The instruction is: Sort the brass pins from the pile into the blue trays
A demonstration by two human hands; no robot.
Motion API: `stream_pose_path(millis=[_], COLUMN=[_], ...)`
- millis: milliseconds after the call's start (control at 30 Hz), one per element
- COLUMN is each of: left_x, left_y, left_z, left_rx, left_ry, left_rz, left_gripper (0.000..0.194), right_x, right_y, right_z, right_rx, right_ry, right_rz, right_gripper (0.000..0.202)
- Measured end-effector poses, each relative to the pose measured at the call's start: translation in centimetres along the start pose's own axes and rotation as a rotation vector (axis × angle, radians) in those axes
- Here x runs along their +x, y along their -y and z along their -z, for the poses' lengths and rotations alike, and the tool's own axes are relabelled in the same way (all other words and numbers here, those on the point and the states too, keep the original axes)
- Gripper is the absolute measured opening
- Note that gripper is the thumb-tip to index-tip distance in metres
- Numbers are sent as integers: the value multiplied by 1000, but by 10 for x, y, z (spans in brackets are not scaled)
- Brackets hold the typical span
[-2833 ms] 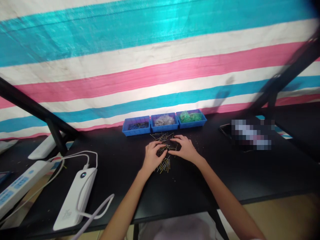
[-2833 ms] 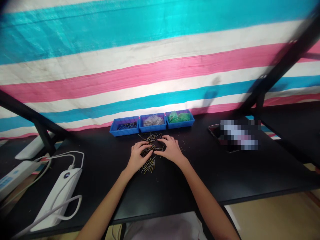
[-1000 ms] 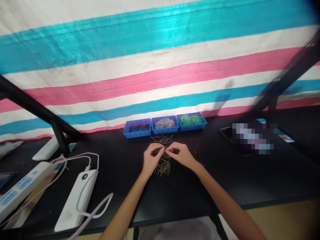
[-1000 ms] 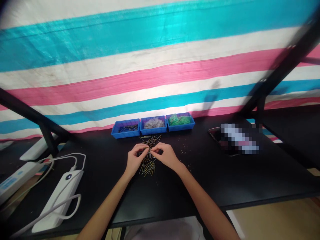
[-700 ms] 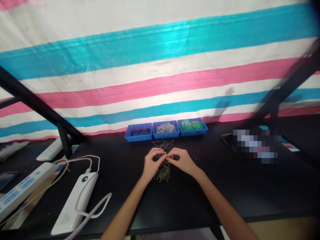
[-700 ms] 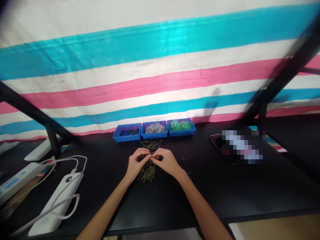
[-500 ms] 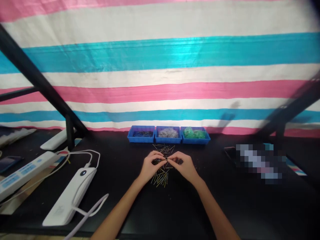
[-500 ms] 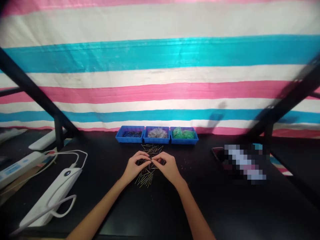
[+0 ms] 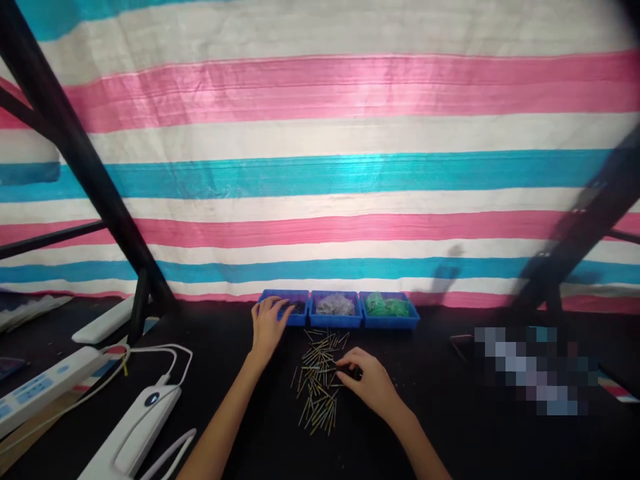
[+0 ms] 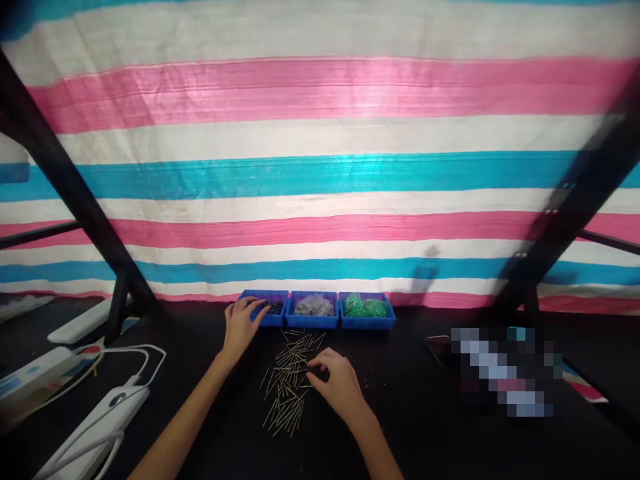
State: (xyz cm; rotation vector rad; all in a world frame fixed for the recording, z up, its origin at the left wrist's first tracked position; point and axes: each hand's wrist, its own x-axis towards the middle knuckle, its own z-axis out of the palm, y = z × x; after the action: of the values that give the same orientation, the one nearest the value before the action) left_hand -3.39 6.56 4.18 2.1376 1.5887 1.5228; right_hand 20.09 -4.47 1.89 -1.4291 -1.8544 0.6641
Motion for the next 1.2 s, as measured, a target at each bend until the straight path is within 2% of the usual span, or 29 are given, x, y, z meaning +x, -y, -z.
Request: stream_pose_path(millis=[67,200,300,367,567,700,1033,1200], left_x=[-3,-37,-59,-63,-59,-61,-59,-59], left_y=[-3,-22,-32,-31,-3,4,11,9], left_z=[0,-6,-10,-12,-21,-24,-29,-29], left_rx=[41,126,125,118,106,138,180,213], left_ry=[29,259,415,468,425,420,376,409], left_rz=[-30,-191,-316,-346,-278,-279,-288,-306], left_gripper=[29,33,36,36,29,27,26,25], right_x=[-3,-6,-6,-6,-2,-1,-3,-5], right_y=[0,2,5,6,3,1,11,11], right_z=[2,6,8,9,11,10,13,17], right_rx=[-17,-67,-90,-98,-187,-289,-355,-357], right_ry=[48,128,145,131,88,115,189,155], right_rz=[-22,-66,-64,-55,23,47,57,39], right_gripper=[25,60,65,56,27,16,15,19])
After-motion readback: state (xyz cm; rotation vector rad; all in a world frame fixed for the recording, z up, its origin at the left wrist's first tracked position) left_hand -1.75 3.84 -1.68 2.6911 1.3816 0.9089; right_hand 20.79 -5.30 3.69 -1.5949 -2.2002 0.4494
